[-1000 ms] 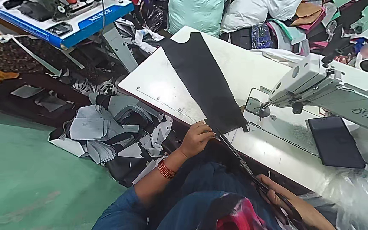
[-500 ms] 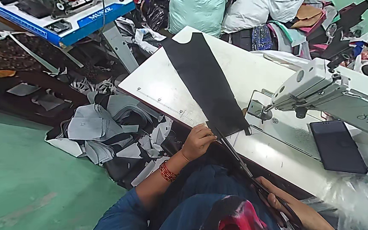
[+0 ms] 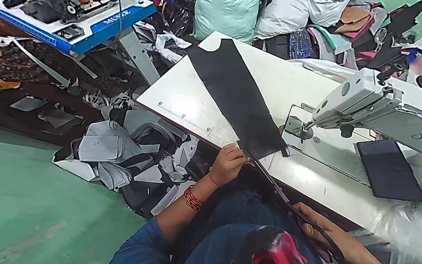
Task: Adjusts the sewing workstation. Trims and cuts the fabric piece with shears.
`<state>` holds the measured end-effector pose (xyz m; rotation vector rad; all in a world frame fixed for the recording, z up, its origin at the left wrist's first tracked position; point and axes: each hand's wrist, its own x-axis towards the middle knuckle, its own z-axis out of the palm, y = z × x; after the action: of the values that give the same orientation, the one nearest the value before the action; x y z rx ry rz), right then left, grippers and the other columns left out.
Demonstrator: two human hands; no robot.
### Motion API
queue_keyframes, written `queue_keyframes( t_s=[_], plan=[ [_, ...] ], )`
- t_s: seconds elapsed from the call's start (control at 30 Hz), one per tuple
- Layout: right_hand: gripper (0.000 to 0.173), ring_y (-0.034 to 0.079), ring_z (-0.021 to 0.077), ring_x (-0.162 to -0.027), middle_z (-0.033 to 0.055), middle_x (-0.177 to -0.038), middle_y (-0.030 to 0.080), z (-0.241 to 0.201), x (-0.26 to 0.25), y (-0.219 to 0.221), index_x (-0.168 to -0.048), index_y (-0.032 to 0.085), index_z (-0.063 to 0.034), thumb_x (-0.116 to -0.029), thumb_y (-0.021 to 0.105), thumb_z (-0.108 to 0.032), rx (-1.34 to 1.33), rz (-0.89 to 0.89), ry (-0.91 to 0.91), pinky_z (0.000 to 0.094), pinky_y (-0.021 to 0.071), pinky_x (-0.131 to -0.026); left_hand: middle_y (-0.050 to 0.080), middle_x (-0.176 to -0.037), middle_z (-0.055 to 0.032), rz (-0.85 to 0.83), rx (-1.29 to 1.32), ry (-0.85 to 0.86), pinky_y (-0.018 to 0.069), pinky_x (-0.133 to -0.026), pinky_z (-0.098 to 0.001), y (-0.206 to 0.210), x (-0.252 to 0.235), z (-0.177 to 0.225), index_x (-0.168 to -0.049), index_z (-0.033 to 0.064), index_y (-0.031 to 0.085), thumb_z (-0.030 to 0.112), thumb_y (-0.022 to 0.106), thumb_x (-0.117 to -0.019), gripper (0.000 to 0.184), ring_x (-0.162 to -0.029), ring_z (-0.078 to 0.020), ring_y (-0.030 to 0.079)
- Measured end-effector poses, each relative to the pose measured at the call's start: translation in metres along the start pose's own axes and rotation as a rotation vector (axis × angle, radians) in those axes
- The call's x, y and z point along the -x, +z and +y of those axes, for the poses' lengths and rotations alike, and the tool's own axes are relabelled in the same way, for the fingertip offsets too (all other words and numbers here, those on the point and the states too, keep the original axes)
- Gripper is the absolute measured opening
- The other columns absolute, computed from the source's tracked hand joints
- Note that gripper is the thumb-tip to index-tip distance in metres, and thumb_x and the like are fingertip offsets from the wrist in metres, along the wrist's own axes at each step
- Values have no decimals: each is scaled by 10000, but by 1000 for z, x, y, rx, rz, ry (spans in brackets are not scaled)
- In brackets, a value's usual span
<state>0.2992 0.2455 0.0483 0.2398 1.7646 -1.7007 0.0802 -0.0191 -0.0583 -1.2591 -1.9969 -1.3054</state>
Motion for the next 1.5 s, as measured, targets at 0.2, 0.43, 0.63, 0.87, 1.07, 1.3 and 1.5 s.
queue_keyframes(
  t_s=[0.2,0.43,0.63,0.87,1.07,1.3,1.5],
  plan=[
    [623,440,5,-436,-108,-656,493,1,1,1,-1192,523,-189,-861,671,-696,-1,-4,10,186,413,-403,745,-962,-62,-4,-1,5,466,-1101,-433,-1,-1,0,-976,112,785,141,653,-994,137,-1029,-190,700],
    [730,469,26,-457,-85,-688,501,-11,-14,0,-1198,507,-191,-834,561,-822,15,-33,6,205,447,-429,738,-961,-66,19,17,23,471,-1099,-406,-1,-1,0,-978,102,783,137,662,-989,126,-1020,-184,697],
    [715,473,27,-452,-80,-680,503,-19,-34,2,-1175,498,-200,-826,578,-819,-13,-48,-14,198,449,-427,735,-954,-64,36,11,36,488,-1067,-362,-2,-2,1,-974,99,783,128,654,-986,133,-1024,-184,687],
    [625,454,17,-434,-102,-641,485,-17,-32,6,-1184,507,-194,-854,677,-698,-12,-3,23,187,427,-412,735,-966,-60,31,10,34,486,-1074,-370,0,-1,2,-971,108,784,145,672,-984,119,-1036,-184,686],
    [686,448,12,-434,-102,-662,505,-15,-19,-1,-1166,536,-195,-819,644,-777,-7,-27,-9,189,417,-401,680,-765,-79,-4,43,59,537,-764,-310,-18,2,8,-782,75,659,305,509,-955,325,-788,-192,664],
    [628,437,4,-456,-105,-693,510,10,21,-13,-1200,551,-181,-874,637,-712,-79,66,-157,183,395,-406,675,-761,-66,0,-84,-14,514,-740,-305,-17,-8,12,-844,90,720,374,452,-1043,438,-773,-178,640],
    [588,451,5,-447,-117,-665,512,34,53,-26,-1182,542,-178,-907,608,-694,-128,398,-212,188,418,-402,629,-1421,-114,-369,-149,-65,431,-1067,-623,39,-61,43,-1359,139,669,373,571,-1016,426,-1353,-384,543]
  ],
)
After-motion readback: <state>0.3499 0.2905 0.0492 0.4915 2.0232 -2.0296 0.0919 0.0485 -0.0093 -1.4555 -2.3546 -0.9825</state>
